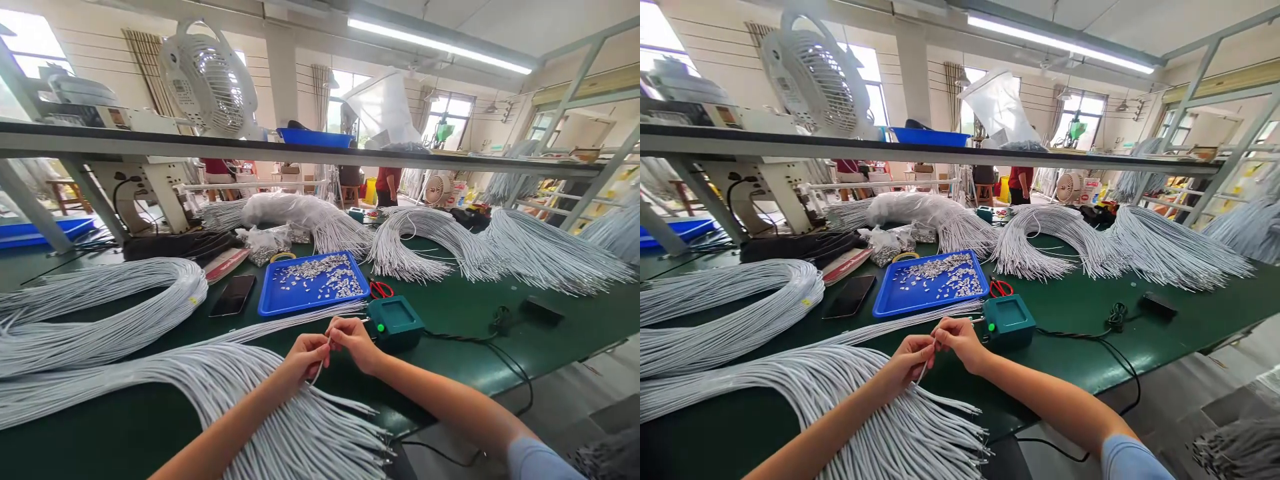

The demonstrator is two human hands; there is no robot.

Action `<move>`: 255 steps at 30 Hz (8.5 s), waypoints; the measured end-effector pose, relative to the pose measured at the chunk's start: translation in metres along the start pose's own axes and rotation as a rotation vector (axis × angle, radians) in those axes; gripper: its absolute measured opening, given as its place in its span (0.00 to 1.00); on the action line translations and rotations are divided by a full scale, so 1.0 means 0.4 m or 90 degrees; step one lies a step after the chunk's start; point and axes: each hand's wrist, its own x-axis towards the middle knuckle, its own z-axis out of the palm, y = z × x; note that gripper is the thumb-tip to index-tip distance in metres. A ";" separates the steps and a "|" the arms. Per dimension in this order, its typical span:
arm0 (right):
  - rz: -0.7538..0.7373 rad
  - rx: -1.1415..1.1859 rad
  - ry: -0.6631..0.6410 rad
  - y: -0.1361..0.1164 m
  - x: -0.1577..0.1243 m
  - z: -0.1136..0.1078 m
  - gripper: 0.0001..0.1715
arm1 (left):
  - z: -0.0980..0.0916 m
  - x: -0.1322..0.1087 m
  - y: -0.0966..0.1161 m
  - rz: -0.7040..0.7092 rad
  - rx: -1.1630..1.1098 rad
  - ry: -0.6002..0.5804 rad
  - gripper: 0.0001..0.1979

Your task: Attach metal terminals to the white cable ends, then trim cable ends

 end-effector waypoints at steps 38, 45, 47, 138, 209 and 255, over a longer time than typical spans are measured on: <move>-0.098 -0.133 0.082 0.005 -0.030 -0.016 0.20 | 0.037 0.002 0.018 0.082 -0.075 0.052 0.20; -0.154 -0.152 0.035 -0.011 -0.039 -0.023 0.17 | 0.033 0.008 0.007 0.082 -0.060 0.026 0.20; -0.161 -0.151 0.039 -0.014 -0.040 -0.021 0.15 | 0.033 0.008 0.007 0.080 -0.056 0.024 0.21; -0.098 -0.265 0.160 -0.031 -0.036 -0.014 0.11 | 0.040 0.008 -0.002 0.108 -0.030 0.116 0.23; -0.204 -0.290 0.028 -0.044 -0.050 -0.034 0.12 | 0.036 0.005 0.032 0.080 -0.081 -0.048 0.19; 0.017 -0.092 0.001 -0.078 -0.031 -0.026 0.19 | 0.043 0.003 0.025 0.068 0.036 0.046 0.15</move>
